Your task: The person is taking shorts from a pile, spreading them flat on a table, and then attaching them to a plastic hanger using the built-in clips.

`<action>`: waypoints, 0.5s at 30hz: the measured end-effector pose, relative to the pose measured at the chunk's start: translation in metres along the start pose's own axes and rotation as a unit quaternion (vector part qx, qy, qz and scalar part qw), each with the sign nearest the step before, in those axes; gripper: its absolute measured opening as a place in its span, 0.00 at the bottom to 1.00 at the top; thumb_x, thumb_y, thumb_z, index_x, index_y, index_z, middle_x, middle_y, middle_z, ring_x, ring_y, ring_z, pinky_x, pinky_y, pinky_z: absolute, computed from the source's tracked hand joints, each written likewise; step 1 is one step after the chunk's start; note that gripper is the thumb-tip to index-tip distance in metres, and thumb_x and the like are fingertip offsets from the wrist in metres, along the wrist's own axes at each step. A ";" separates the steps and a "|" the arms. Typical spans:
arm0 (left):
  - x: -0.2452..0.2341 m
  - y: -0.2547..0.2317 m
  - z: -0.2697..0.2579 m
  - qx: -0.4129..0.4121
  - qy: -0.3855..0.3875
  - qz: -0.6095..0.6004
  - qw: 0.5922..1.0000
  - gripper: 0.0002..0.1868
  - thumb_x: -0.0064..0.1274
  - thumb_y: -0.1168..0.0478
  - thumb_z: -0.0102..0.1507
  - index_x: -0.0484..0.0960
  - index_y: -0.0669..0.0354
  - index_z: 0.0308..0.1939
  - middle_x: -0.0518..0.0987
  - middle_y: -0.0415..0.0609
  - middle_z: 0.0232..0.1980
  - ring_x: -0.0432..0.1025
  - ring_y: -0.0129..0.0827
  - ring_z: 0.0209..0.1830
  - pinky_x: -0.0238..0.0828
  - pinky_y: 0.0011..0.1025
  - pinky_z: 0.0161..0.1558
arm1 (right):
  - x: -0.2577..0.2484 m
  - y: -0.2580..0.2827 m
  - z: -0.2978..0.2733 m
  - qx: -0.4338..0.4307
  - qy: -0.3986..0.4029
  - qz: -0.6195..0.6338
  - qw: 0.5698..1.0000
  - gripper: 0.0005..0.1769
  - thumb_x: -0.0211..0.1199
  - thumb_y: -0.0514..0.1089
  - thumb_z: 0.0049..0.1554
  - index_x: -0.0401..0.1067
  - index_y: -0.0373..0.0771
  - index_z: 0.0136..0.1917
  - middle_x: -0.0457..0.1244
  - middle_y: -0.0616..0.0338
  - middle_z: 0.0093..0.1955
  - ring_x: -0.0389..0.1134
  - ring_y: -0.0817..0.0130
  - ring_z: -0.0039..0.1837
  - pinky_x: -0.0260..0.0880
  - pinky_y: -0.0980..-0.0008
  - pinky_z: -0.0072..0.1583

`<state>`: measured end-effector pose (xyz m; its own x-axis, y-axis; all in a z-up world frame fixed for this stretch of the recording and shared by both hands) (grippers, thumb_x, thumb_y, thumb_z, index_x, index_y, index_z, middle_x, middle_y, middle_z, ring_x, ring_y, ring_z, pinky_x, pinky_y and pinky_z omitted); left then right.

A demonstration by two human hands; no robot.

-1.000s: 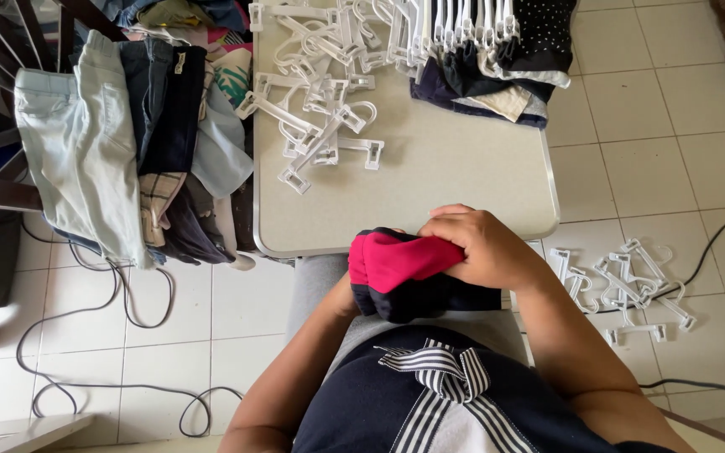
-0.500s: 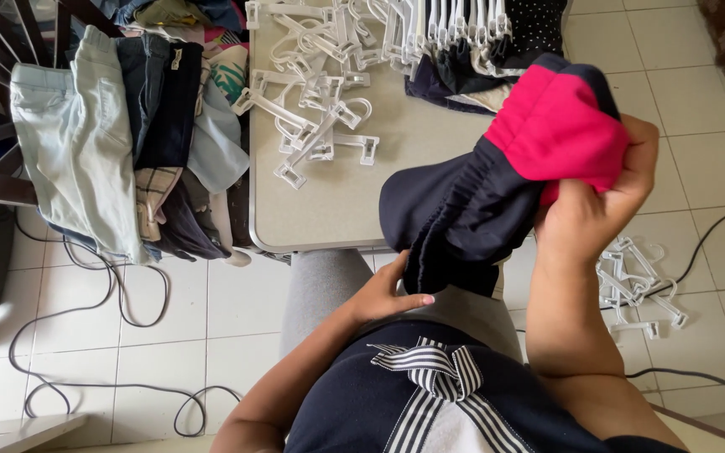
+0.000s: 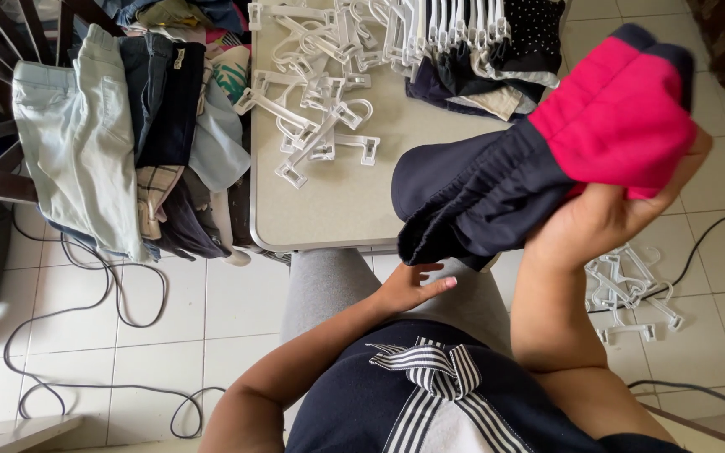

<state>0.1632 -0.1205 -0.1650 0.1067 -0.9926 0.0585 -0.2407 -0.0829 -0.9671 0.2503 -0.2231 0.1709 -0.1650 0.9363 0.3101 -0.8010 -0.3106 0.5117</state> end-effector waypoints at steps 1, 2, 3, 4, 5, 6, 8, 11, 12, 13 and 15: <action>-0.001 0.008 0.005 0.000 -0.001 -0.001 1.000 0.49 0.60 0.41 0.55 0.60 0.59 0.73 0.69 0.55 0.73 0.70 0.48 0.68 0.68 0.45 0.64 | -0.001 0.000 -0.003 0.000 0.001 0.000 1.000 0.18 0.47 0.29 0.57 0.63 0.37 0.60 0.54 0.57 0.55 0.59 0.64 0.61 0.58 0.66 0.67; -0.014 0.004 0.008 0.060 -0.067 0.035 0.995 0.31 0.51 0.43 0.62 0.67 0.58 0.62 0.74 0.55 0.63 0.71 0.44 0.61 0.69 0.43 0.58 | 0.000 -0.009 -0.006 0.047 0.011 -0.028 0.998 0.14 0.47 0.29 0.56 0.61 0.38 0.55 0.53 0.61 0.51 0.56 0.68 0.55 0.56 0.68 0.61; -0.027 0.000 0.009 0.118 -0.133 0.071 0.981 0.19 0.43 0.45 0.70 0.75 0.56 0.51 0.79 0.55 0.52 0.72 0.41 0.54 0.69 0.42 0.53 | -0.001 -0.019 -0.010 0.094 0.020 -0.058 0.994 0.11 0.48 0.29 0.55 0.59 0.39 0.50 0.51 0.64 0.46 0.53 0.72 0.49 0.54 0.71 0.55; -0.034 0.009 0.010 0.118 -0.134 0.070 0.981 0.19 0.43 0.45 0.70 0.75 0.56 0.51 0.79 0.55 0.52 0.72 0.41 0.54 0.69 0.42 0.53 | -0.006 -0.024 -0.009 0.094 0.021 -0.057 0.994 0.11 0.48 0.29 0.55 0.59 0.39 0.50 0.51 0.64 0.46 0.53 0.72 0.49 0.54 0.71 0.55; -0.051 0.016 0.007 0.136 -0.185 0.038 0.972 0.20 0.42 0.48 0.71 0.75 0.58 0.56 0.78 0.54 0.57 0.69 0.39 0.59 0.64 0.39 0.60 | -0.011 -0.033 -0.010 0.112 0.023 -0.033 0.993 0.12 0.49 0.27 0.56 0.60 0.39 0.52 0.53 0.64 0.47 0.54 0.73 0.50 0.56 0.72 0.55; -0.068 0.023 0.003 0.154 -0.236 0.006 0.960 0.21 0.42 0.51 0.72 0.75 0.60 0.62 0.76 0.54 0.63 0.67 0.37 0.65 0.59 0.35 0.68 | -0.015 -0.042 -0.010 0.129 0.026 -0.009 0.991 0.14 0.49 0.26 0.57 0.61 0.40 0.53 0.55 0.64 0.47 0.56 0.73 0.51 0.59 0.73 0.55; -0.107 0.026 -0.011 0.176 -0.276 -0.026 0.945 0.21 0.41 0.53 0.72 0.73 0.61 0.64 0.74 0.53 0.66 0.64 0.36 0.68 0.56 0.36 0.71 | -0.035 -0.052 -0.004 0.122 0.024 -0.036 0.992 0.13 0.53 0.25 0.58 0.61 0.39 0.52 0.56 0.64 0.48 0.57 0.72 0.52 0.60 0.72 0.57; -0.172 -0.010 -0.057 0.168 -0.356 -0.078 0.916 0.18 0.40 0.53 0.72 0.77 0.58 0.59 0.75 0.46 0.57 0.64 0.30 0.58 0.59 0.33 0.61 | -0.075 -0.078 0.002 0.114 0.057 -0.112 0.985 0.13 0.62 0.24 0.57 0.65 0.36 0.52 0.58 0.61 0.49 0.59 0.69 0.53 0.60 0.70 0.58; -0.194 -0.022 -0.080 0.137 -0.399 -0.100 0.901 0.18 0.40 0.50 0.72 0.82 0.55 0.50 0.79 0.40 0.44 0.67 0.25 0.45 0.64 0.29 0.48 | -0.087 -0.089 0.000 0.114 0.096 -0.158 0.976 0.15 0.66 0.23 0.56 0.68 0.33 0.53 0.60 0.59 0.50 0.59 0.68 0.53 0.59 0.69 0.56; -0.212 -0.026 -0.095 0.134 -0.399 -0.099 0.902 0.18 0.40 0.50 0.72 0.82 0.55 0.50 0.79 0.40 0.44 0.67 0.25 0.45 0.64 0.29 0.48 | -0.101 -0.088 -0.002 0.117 0.096 -0.159 0.976 0.15 0.66 0.23 0.56 0.68 0.33 0.53 0.60 0.59 0.50 0.59 0.68 0.53 0.59 0.69 0.56; -0.253 -0.060 -0.141 0.285 -0.428 -0.112 0.850 0.16 0.49 0.58 0.71 0.77 0.58 0.60 0.79 0.46 0.57 0.71 0.31 0.58 0.67 0.30 0.62 | -0.104 -0.119 -0.027 0.270 0.275 -0.171 0.907 0.18 0.75 0.35 0.54 0.64 0.44 0.43 0.55 0.74 0.42 0.52 0.80 0.48 0.52 0.76 0.50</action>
Point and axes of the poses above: each hand's wrist, its own z-axis towards the middle knuckle, its own x-axis out of the palm, y = z × x, the point moved 10 cm from there along z, towards the middle knuckle
